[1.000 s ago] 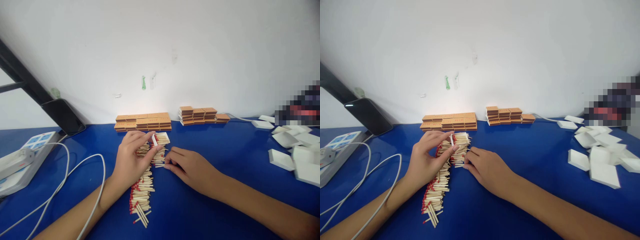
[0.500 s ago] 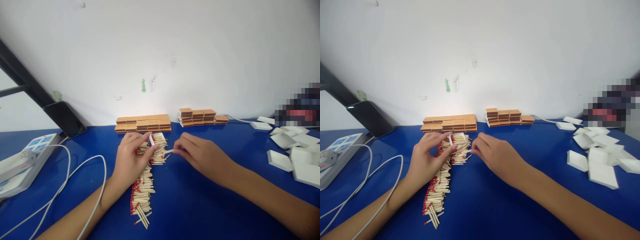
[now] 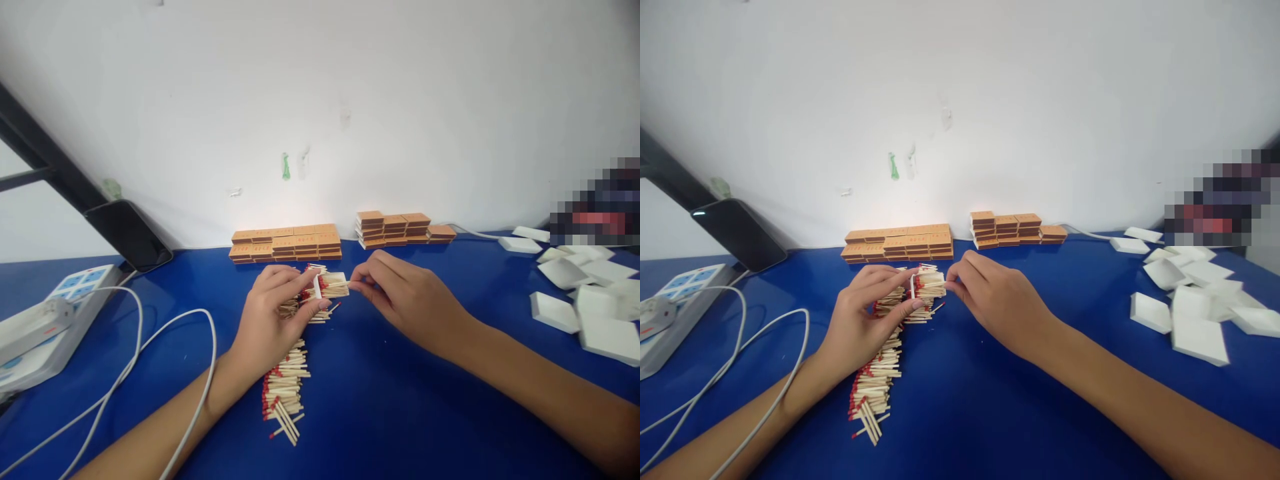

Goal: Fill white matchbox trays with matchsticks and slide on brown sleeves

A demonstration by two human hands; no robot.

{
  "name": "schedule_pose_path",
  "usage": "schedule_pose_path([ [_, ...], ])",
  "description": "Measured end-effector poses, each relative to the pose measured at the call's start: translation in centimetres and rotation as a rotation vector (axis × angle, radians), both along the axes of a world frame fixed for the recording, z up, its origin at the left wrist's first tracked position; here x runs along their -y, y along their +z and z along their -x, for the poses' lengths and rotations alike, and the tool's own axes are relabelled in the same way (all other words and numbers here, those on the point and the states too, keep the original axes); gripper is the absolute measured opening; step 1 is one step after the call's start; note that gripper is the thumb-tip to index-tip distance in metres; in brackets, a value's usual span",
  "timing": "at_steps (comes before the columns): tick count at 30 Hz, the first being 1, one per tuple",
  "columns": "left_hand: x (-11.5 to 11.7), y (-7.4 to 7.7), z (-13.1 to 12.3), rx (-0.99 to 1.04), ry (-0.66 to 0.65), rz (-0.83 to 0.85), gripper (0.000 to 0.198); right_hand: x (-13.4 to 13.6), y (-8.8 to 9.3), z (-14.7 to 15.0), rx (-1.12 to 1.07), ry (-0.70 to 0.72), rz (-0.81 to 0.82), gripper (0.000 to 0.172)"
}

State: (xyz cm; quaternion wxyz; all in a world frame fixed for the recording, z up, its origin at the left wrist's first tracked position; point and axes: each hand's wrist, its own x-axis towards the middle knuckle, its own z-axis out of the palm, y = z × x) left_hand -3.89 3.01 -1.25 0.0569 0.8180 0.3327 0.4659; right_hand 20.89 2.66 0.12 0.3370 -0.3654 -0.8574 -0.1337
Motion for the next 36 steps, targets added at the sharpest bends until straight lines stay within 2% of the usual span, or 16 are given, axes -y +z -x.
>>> schedule_pose_path([
  [9,0.3,0.2,-0.2,0.032,-0.065,0.028,0.039,0.2,0.1,0.1,0.013,0.04,-0.009,0.016],
  [18,0.4,0.2,-0.2,0.044,-0.102,0.059,0.04,0.4,-0.2,-0.1,-0.133,0.112,0.158,0.012],
  [24,0.3,0.4,-0.2,0.067,0.009,0.072,0.038,0.8,0.1,0.2,-0.206,0.16,0.136,0.011],
  [31,0.2,0.3,0.0,0.069,0.068,0.073,0.038,0.6,-0.2,0.2,-0.209,0.1,0.116,0.011],
  [36,0.0,0.3,0.2,0.087,0.128,0.052,0.038,0.7,-1.6,0.8,-0.058,0.171,0.301,0.015],
])
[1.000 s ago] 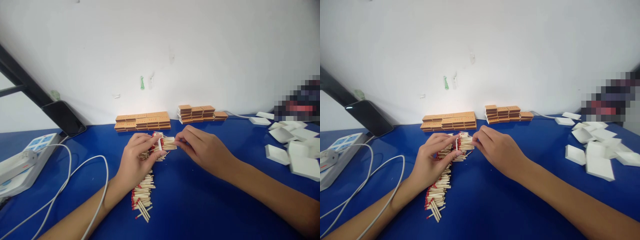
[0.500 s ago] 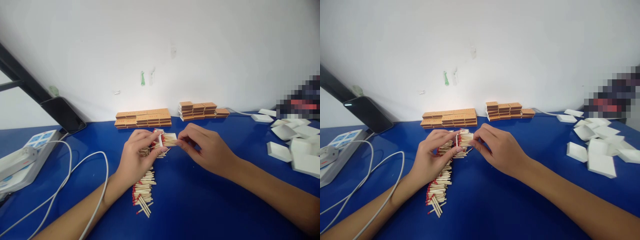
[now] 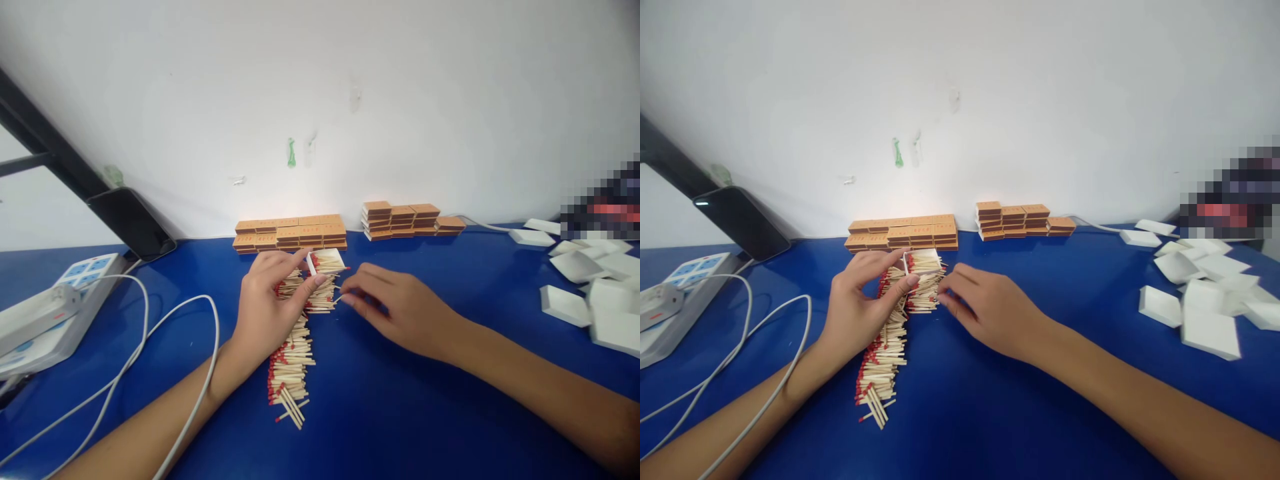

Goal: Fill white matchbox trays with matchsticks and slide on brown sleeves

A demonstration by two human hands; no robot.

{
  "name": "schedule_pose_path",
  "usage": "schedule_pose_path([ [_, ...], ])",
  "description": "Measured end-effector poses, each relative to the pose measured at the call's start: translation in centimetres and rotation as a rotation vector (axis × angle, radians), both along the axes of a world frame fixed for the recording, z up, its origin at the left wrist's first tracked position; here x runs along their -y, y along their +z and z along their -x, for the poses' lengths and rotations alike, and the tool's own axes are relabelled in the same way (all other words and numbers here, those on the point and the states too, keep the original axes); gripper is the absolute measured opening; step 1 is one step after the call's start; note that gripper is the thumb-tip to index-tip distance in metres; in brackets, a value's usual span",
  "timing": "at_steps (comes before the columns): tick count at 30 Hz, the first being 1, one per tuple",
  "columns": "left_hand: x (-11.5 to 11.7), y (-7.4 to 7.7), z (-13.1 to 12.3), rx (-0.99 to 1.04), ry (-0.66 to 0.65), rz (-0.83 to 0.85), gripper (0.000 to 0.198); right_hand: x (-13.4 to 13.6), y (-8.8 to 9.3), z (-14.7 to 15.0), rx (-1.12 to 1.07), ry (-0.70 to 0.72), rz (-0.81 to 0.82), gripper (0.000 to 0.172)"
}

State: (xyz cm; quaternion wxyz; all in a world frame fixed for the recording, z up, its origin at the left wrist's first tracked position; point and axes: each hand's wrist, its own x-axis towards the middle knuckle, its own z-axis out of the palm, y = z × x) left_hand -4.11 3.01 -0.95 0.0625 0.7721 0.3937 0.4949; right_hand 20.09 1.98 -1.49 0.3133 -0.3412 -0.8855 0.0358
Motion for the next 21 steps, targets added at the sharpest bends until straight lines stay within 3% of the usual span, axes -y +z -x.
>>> schedule_pose_path([
  [5,-0.1,-0.1,-0.1,-0.019,-0.002,-0.005,0.038,0.3,-1.5,0.6,0.121,0.07,0.102,0.025],
  [13,0.0,-0.2,-0.2,-0.03,-0.012,-0.031,0.036,0.8,-1.5,1.1,0.105,0.093,0.123,0.025],
  [21,0.0,0.0,-0.2,-0.038,-0.025,-0.024,0.035,0.9,-1.7,1.7,0.054,0.069,0.215,0.012],
])
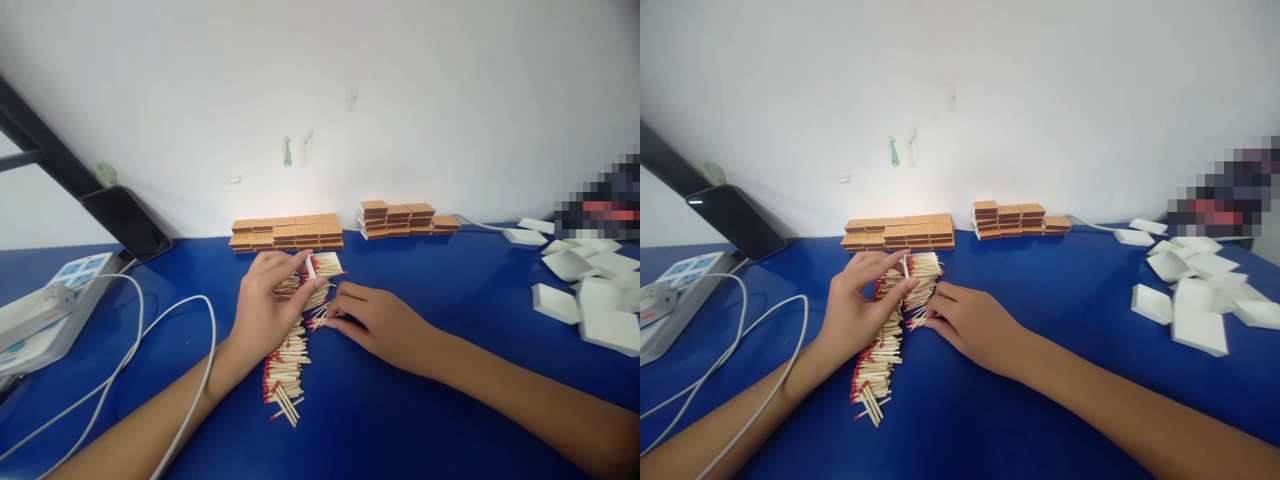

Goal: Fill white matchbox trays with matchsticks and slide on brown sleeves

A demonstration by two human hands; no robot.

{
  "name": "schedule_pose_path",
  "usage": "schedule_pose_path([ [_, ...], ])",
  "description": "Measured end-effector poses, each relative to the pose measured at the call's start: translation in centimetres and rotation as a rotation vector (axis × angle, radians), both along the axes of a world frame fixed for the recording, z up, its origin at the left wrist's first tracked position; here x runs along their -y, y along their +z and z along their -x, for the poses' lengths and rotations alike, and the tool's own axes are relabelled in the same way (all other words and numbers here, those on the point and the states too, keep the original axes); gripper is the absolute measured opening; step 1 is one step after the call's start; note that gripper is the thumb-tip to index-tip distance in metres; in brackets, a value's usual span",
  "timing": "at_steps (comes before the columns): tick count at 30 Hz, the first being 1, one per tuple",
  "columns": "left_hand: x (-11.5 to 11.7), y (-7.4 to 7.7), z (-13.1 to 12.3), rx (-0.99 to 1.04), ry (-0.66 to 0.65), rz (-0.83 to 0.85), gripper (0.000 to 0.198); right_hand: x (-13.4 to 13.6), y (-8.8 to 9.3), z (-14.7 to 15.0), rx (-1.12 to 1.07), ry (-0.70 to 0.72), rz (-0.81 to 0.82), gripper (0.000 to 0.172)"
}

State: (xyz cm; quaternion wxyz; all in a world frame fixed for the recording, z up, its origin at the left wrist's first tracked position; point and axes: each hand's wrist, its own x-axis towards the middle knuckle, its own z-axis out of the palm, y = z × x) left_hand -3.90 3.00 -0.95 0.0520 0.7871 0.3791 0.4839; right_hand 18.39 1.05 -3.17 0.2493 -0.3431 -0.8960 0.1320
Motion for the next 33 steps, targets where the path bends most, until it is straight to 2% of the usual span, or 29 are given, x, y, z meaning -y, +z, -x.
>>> schedule_pose_path([
  [3,0.1,0.0,0.0,-0.006,-0.005,-0.004,0.036,0.0,0.4,-0.1,0.035,-0.052,0.042,0.009],
  [10,-0.1,-0.2,0.1,-0.006,-0.019,-0.014,0.036,-0.5,1.2,-1.1,0.154,-0.093,0.075,0.014],
  [17,0.0,0.0,0.1,-0.011,-0.025,-0.008,0.036,-1.6,2.2,-2.9,0.188,-0.154,-0.041,0.014],
  [24,0.0,0.0,0.0,-0.014,-0.03,-0.008,0.035,-2.9,1.8,-4.2,0.187,-0.216,-0.059,0.018],
  [33,0.0,0.0,0.1,-0.029,-0.027,0.001,0.035,-2.9,2.8,-4.1,0.158,-0.162,-0.004,0.018],
])
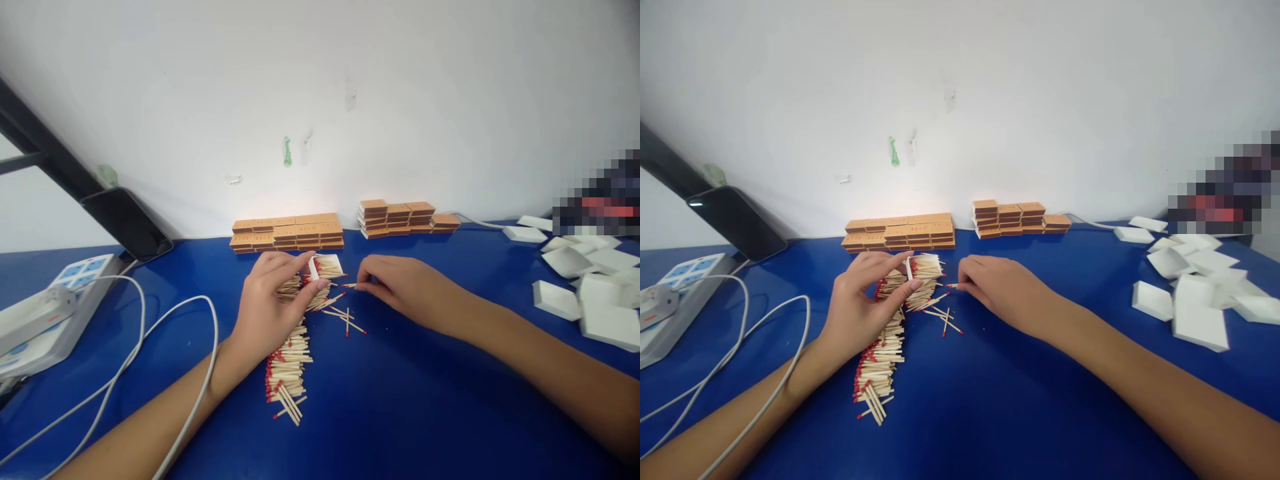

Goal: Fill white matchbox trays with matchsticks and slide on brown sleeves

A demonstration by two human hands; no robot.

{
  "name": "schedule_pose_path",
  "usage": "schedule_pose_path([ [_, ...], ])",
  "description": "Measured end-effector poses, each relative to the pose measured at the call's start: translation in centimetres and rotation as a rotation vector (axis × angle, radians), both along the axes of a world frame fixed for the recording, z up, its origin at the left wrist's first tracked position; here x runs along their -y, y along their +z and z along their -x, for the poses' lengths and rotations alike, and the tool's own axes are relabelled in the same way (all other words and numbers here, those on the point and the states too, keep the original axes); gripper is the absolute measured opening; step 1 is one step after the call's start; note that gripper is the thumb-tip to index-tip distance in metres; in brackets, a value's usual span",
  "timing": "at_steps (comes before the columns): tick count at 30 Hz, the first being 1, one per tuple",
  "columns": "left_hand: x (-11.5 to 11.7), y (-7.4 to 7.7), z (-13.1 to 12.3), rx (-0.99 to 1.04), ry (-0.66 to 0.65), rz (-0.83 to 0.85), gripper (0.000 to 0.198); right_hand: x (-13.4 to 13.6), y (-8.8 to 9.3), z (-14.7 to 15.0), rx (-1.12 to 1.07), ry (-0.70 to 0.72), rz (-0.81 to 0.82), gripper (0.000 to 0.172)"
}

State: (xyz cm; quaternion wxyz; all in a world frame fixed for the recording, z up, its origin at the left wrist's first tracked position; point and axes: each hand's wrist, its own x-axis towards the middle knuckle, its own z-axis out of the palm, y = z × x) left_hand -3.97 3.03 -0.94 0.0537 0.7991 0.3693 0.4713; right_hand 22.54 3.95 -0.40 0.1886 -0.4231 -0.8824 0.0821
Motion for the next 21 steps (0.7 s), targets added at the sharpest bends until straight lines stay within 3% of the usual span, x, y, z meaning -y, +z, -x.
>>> schedule_pose_path([
  [10,0.04,0.05,-0.07,-0.023,-0.018,0.0,0.036,-0.74,-0.35,-0.63,0.02,0.024,-0.093,0.024],
  [21,0.07,0.11,-0.13,-0.039,-0.032,-0.004,0.036,-0.45,-0.61,-0.32,-0.005,0.042,-0.091,0.024],
])
